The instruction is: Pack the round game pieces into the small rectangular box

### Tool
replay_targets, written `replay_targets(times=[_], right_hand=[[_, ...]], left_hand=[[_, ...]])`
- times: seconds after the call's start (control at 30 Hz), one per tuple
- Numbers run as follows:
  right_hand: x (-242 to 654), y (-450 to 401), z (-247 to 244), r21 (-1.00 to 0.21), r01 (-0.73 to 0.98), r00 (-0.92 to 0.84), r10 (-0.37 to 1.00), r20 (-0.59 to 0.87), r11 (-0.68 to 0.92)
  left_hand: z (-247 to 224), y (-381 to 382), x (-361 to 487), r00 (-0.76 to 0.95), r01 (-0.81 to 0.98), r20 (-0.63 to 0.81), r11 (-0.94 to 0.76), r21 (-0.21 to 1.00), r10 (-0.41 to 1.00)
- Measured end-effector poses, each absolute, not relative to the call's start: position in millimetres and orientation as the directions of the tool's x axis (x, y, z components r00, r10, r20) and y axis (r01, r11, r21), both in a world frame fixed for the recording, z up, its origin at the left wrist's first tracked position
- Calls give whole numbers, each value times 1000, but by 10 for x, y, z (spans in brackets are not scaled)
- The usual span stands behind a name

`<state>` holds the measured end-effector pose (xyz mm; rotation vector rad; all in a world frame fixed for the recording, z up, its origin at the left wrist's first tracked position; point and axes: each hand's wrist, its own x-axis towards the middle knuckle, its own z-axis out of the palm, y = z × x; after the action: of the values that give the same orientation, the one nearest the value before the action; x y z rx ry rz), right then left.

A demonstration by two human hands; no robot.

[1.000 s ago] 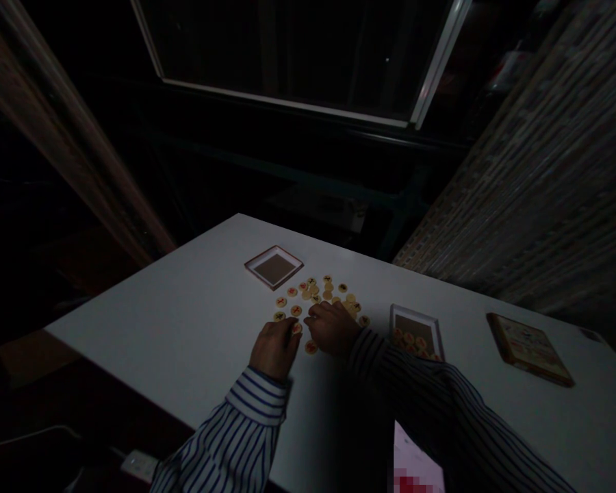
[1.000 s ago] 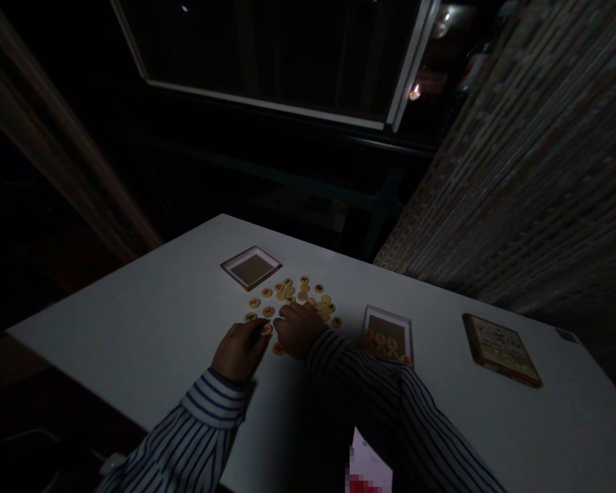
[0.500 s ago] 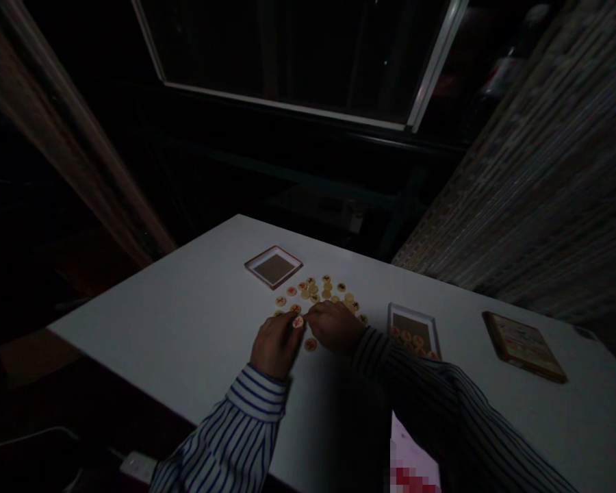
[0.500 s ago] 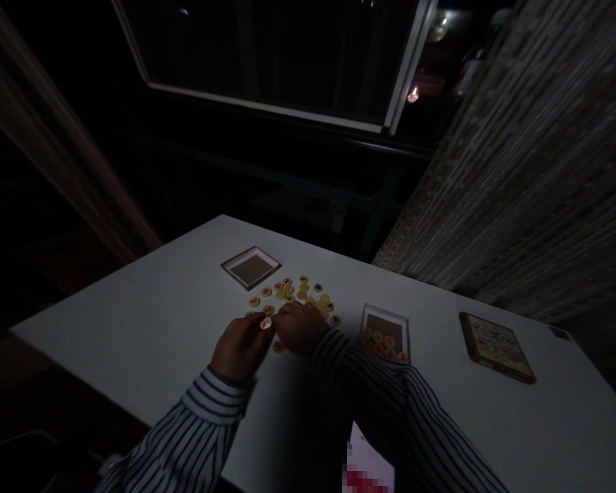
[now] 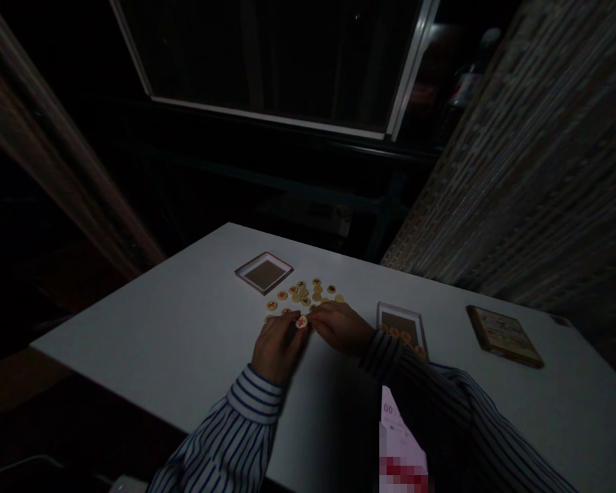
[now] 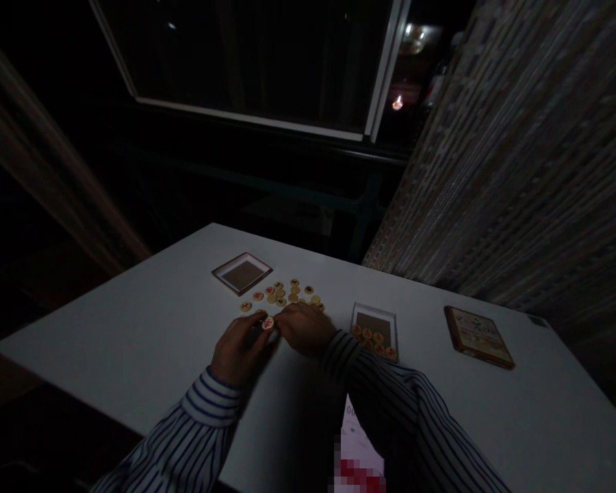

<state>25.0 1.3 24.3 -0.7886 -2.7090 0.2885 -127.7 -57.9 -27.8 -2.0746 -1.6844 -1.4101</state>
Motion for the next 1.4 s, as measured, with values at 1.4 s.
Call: replay_targets(times=[1.4], right_hand=[[1316, 46, 312, -765, 463, -369, 882, 293, 447]], left_hand=[[52, -175, -279, 173, 673, 708, -607, 423, 685]])
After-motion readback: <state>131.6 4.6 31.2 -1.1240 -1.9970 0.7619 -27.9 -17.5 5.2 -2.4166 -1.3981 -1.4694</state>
